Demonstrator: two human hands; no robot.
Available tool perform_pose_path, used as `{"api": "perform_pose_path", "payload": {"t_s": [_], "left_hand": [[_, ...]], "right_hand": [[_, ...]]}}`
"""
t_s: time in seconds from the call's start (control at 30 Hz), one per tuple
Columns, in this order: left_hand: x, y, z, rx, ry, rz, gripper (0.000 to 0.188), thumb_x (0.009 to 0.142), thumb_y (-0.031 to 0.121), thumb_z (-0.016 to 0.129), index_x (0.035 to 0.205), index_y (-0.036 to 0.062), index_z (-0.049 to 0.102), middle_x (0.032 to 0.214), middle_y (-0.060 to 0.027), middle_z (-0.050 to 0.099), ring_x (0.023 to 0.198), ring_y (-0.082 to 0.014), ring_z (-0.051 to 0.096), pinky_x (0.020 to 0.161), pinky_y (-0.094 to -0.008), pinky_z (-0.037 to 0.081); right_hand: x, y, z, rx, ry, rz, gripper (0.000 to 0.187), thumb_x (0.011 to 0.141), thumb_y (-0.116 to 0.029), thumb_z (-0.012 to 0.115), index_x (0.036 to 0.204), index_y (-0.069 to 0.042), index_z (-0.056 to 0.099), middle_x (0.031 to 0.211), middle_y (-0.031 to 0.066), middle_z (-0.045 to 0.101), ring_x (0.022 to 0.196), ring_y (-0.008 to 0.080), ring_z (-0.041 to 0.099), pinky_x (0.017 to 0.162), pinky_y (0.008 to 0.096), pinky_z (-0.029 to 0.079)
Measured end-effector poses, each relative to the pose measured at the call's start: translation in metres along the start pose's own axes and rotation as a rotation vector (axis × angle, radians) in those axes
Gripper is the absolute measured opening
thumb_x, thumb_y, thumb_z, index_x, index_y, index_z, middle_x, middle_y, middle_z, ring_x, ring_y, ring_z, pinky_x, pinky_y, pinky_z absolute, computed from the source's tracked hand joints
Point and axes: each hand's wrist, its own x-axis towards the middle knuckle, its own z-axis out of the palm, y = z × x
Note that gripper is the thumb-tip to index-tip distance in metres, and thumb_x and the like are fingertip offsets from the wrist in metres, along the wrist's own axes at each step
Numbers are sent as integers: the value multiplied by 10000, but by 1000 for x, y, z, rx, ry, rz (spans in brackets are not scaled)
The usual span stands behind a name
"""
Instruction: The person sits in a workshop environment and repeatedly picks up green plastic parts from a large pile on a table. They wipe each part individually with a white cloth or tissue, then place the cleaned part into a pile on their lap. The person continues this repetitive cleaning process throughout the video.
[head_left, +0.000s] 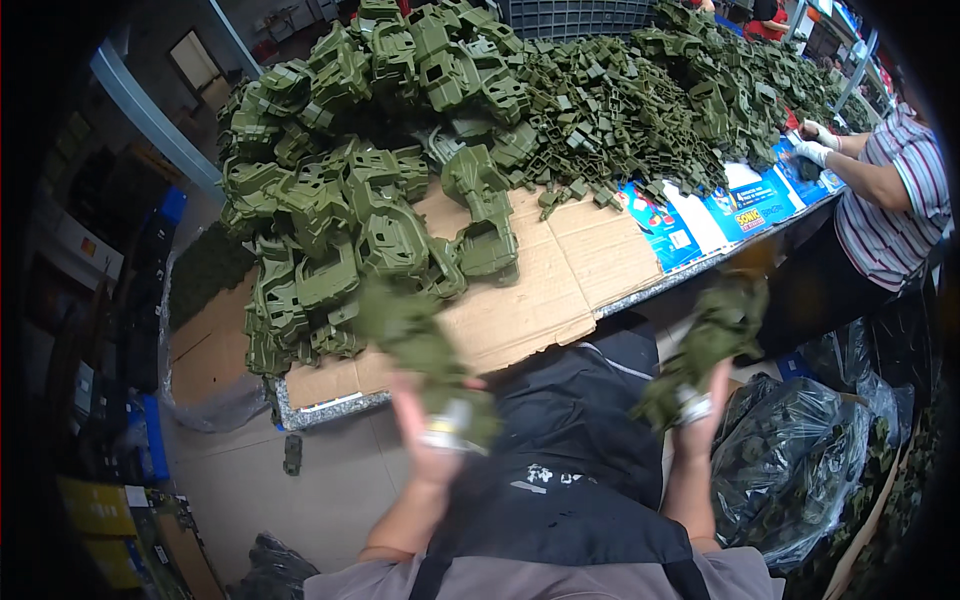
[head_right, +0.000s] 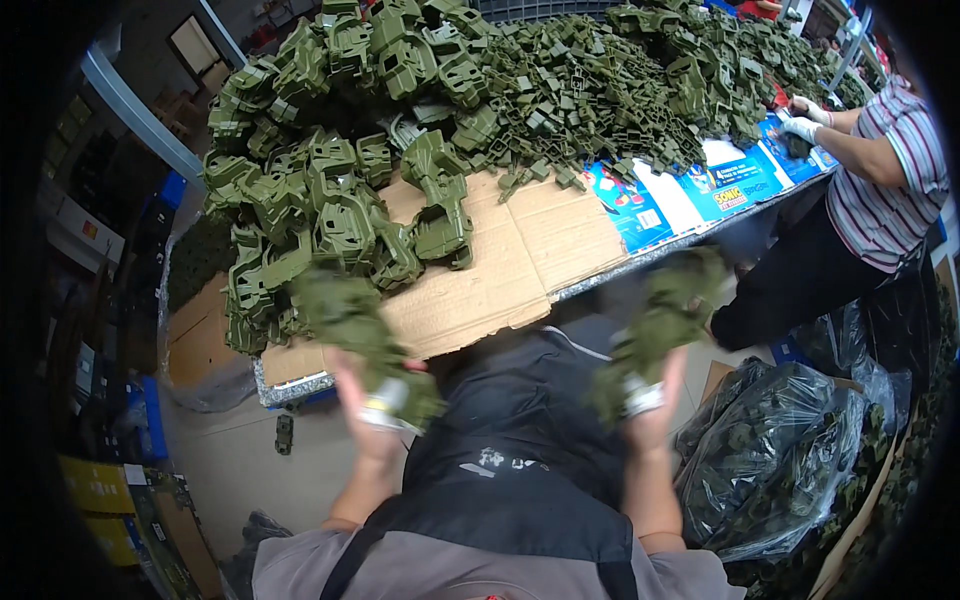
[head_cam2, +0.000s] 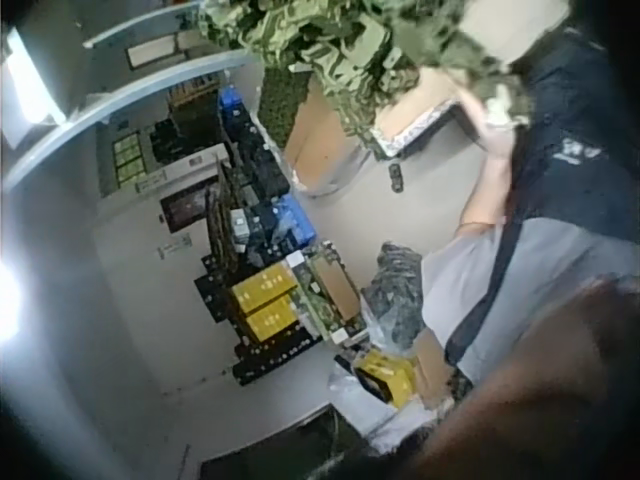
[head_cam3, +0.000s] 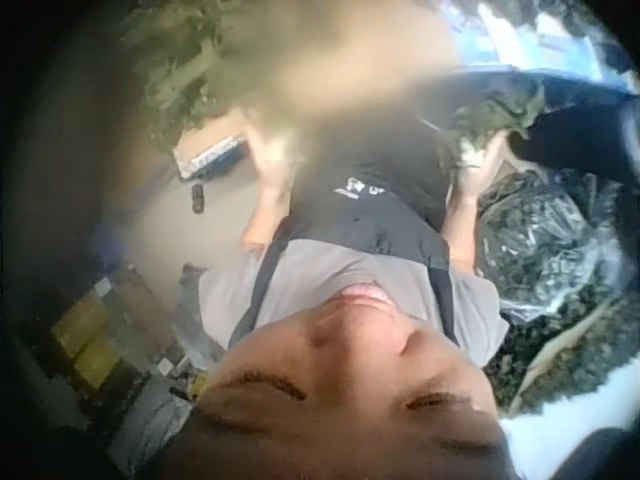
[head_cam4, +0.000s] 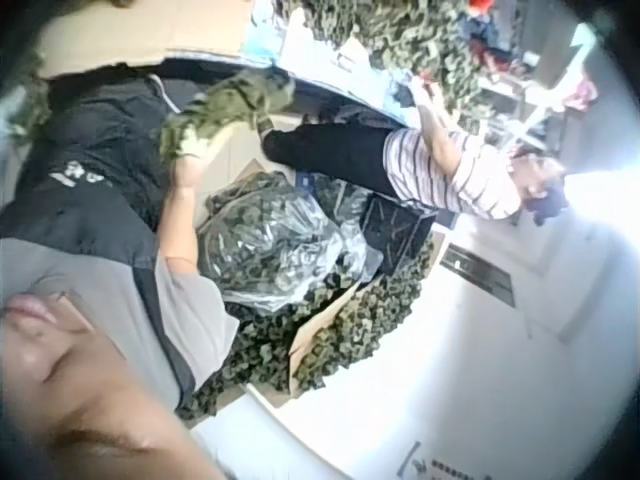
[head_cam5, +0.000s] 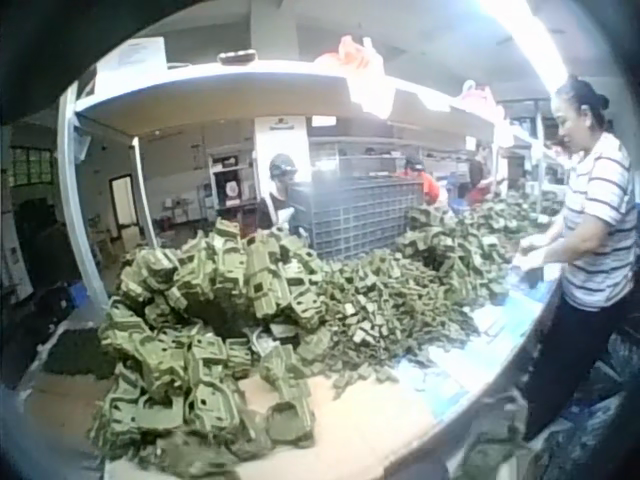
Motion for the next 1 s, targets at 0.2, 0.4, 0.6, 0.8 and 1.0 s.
{"api": "perform_pose_path", "payload": {"t_s": [0.2,0.4,0.6,0.8,1.0], "left_hand": [[6,-4,-26,-501,-395,-405,689,903,576,280,1317,26,312,1151,-189,504,1063,-359,521,892,-496,457],[21,-34,-17,-346,-484,-379,794,804,437,616,1383,97,193,1252,-155,446,963,-354,590,847,-444,497],[32,-62,-6,-318,-395,-610,601,879,282,535,1372,92,249,1274,-164,448,1045,-299,561,841,-419,507],[29,-93,-22,-357,-384,-762,634,830,141,609,1372,94,283,1318,-151,427,1074,-211,550,861,-319,501],[30,-112,-9,-166,-616,-815,593,819,203,633,1312,6,370,1244,-105,505,1072,-169,549,911,-313,462]], "right_hand": [[116,-35,45,-1288,-379,-476,752,674,22,573,1375,-94,328,1266,208,449,1114,383,457,964,400,343],[207,20,39,-987,-724,-182,562,770,-274,686,1264,-101,484,1142,151,550,1051,302,524,909,389,403],[268,77,35,-1260,-217,-296,220,736,-146,609,930,-67,541,880,179,606,889,342,553,770,415,431],[177,15,35,-886,-168,-517,171,772,-52,605,907,-45,501,825,135,577,815,308,567,699,358,442],[-1,16,-2,-946,-529,-238,233,696,-59,678,917,-101,620,858,105,586,801,277,592,680,348,487]]}}
